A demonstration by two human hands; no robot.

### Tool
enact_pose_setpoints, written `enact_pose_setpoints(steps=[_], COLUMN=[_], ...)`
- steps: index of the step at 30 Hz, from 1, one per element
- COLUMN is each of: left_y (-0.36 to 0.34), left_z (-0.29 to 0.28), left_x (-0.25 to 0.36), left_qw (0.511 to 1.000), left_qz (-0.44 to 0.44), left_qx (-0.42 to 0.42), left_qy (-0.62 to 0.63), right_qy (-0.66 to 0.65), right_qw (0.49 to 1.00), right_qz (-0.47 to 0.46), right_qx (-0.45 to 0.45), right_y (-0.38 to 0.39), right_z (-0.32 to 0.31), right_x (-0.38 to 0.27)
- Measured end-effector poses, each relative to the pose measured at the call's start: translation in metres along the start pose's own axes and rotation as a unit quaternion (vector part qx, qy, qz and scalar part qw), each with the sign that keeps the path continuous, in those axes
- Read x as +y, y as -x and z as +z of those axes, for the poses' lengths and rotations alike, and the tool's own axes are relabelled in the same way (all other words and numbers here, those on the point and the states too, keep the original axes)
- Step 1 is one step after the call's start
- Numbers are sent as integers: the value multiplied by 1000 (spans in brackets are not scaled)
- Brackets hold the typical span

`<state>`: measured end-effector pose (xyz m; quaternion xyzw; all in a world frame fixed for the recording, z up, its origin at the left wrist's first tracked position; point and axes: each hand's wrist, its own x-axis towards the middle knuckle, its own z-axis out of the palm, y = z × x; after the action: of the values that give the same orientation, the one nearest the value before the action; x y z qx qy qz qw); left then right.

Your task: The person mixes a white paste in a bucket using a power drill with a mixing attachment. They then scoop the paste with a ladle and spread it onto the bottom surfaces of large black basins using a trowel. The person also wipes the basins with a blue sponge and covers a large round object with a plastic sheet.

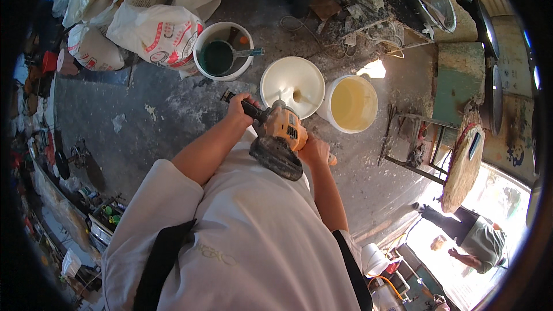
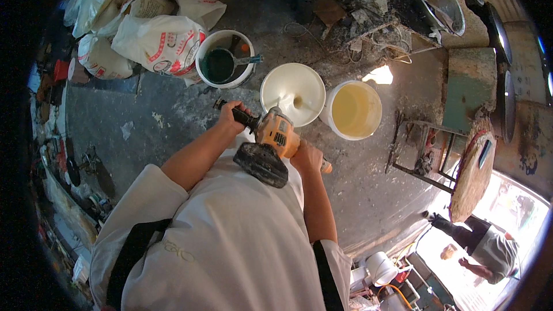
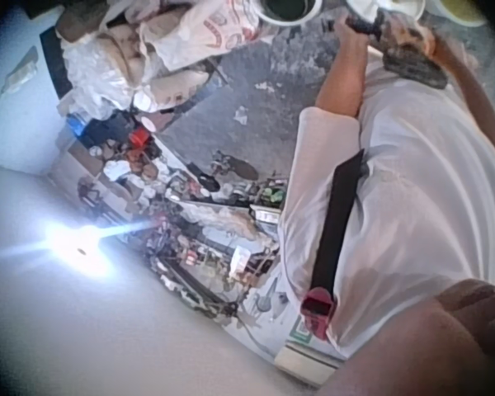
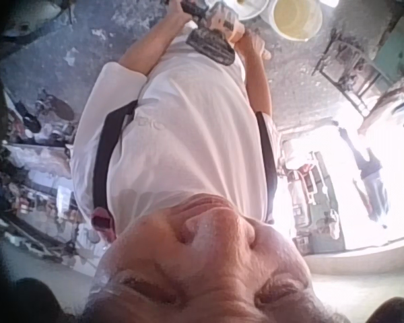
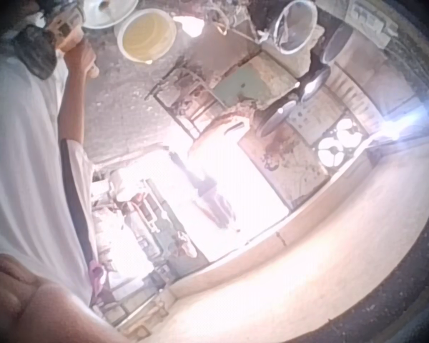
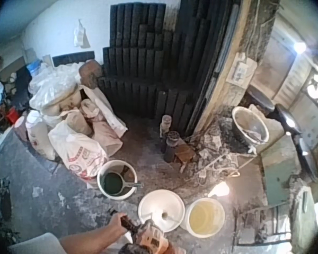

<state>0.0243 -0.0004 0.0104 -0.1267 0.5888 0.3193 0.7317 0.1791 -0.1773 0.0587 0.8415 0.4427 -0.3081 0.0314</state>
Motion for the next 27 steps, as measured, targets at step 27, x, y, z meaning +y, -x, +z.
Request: enact_pose_setpoints(steps=[27], left_y=[15], left_z=[-1], left_x=[2], left_qw=[1000], left_qz=[-9], left_qx=[-18], left_qy=[2], right_qy=[11], right_qw=[1000], right_qz=[-13], right_qx=[3], right_y=[1], right_z=[2], right_x=[0])
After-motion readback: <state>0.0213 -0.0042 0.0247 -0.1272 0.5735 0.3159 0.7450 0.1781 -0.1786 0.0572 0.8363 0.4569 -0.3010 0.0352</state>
